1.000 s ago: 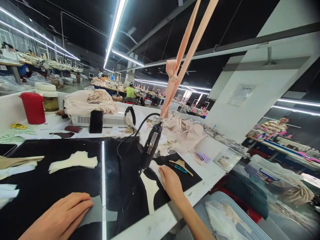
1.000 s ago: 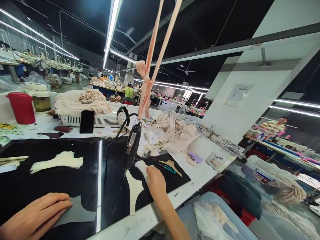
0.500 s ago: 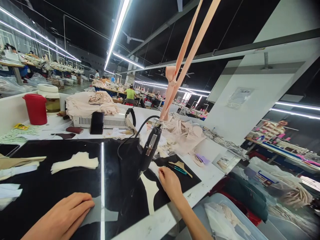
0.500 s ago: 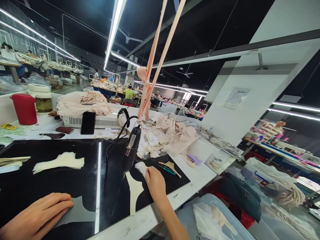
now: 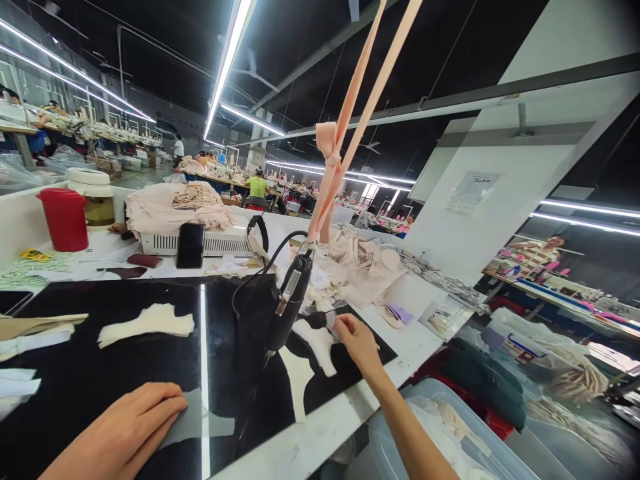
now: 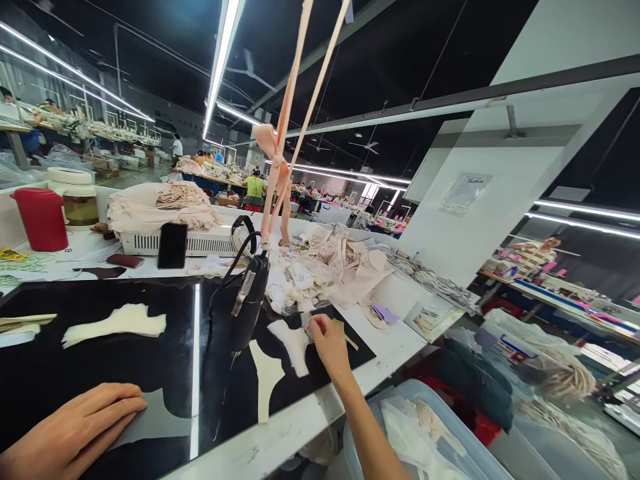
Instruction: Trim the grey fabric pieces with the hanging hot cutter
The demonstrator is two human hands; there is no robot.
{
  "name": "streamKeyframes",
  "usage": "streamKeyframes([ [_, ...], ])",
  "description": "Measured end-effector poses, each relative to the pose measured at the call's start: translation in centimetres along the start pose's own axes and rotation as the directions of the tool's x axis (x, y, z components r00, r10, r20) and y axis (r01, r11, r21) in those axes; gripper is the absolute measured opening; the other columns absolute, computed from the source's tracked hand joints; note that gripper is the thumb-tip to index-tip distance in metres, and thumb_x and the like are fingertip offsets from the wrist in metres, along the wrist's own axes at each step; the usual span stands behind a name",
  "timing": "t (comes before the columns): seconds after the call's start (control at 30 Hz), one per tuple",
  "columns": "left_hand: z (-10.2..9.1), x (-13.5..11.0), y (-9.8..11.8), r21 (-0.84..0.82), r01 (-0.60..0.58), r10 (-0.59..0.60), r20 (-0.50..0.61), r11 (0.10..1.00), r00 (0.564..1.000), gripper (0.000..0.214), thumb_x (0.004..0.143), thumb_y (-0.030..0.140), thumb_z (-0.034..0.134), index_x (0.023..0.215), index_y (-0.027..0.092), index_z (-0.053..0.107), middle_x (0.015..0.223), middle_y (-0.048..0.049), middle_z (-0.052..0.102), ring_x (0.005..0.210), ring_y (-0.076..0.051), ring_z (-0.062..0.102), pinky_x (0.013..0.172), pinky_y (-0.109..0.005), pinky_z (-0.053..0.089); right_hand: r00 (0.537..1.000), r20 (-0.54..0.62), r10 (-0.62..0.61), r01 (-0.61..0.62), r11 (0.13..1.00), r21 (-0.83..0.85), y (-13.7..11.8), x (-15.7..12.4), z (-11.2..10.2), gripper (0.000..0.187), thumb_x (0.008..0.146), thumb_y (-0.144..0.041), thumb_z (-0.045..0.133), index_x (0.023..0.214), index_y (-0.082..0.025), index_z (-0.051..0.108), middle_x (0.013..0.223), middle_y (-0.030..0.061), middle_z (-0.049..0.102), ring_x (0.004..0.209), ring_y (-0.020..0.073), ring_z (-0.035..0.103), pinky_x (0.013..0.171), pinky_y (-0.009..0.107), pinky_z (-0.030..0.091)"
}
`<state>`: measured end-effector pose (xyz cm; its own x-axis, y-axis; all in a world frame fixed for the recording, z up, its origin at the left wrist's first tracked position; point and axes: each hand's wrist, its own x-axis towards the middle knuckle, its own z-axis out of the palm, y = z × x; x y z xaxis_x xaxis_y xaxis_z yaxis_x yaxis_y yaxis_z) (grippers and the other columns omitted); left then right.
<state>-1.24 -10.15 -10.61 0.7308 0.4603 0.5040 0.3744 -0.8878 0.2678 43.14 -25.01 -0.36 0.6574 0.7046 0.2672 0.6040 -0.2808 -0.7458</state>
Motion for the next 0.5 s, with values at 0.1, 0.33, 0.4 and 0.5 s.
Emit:
streamKeyframes([
  [0.1, 0.1, 0.0, 0.0, 0.004, -0.005, 0.006, -0.008, 1.000, 1.000, 0.028, 0.101, 0.044, 0.056, 0.121, 0.038, 0.075, 0.125, 0.0019, 0.074, 0.110, -0.021, 0.074, 0.101, -0.029, 0.058, 0.999, -0.015, 0.037, -0.035, 0.994, 0.107, -0.4, 0.3, -0.8, 0.034, 0.099, -0.037, 0.066, 0.128, -0.019, 0.063, 0.128, 0.0087, 0.066, 0.107, 0.0249, 0.069, 0.090, 0.045, 0.059],
  [0.33, 0.2, 0.0, -0.8, 0.031, -0.022, 0.024, -0.039, 0.999, 0.999, 0.032, 0.101, 0.052, 0.055, 0.124, 0.040, 0.074, 0.128, 0.0023, 0.073, 0.111, -0.022, 0.074, 0.103, -0.030, 0.057, 0.996, 0.046, 0.076, -0.087, 0.934, 0.347, -3.0, -2.4, -1.7, 0.031, 0.100, -0.040, 0.064, 0.121, -0.017, 0.065, 0.118, 0.0070, 0.069, 0.097, 0.0218, 0.069, 0.084, 0.041, 0.060],
  [0.4, 0.2, 0.0, -1.0, 0.040, -0.027, 0.029, -0.054, 0.999, 0.998, 0.034, 0.101, 0.055, 0.052, 0.124, 0.040, 0.073, 0.128, 0.0024, 0.072, 0.110, -0.021, 0.074, 0.103, -0.029, 0.056, 0.994, 0.096, 0.055, -0.091, 0.903, 0.420, -4.4, -4.7, -1.1, 0.035, 0.096, -0.052, 0.064, 0.107, -0.018, 0.069, 0.098, 0.0036, 0.070, 0.083, 0.0187, 0.066, 0.076, 0.034, 0.056],
  [0.5, -0.5, 0.4, -0.2, 0.028, -0.007, 0.009, -0.077, 1.000, 0.997, 0.036, 0.102, 0.057, 0.050, 0.124, 0.040, 0.073, 0.129, 0.0028, 0.072, 0.110, -0.020, 0.074, 0.104, -0.029, 0.056, 0.975, 0.224, 0.014, -0.128, 0.854, 0.505, -6.7, -8.6, 0.2, 0.046, 0.084, -0.066, 0.069, 0.089, -0.020, 0.071, 0.076, -0.0005, 0.064, 0.070, 0.0158, 0.057, 0.066, 0.027, 0.048],
])
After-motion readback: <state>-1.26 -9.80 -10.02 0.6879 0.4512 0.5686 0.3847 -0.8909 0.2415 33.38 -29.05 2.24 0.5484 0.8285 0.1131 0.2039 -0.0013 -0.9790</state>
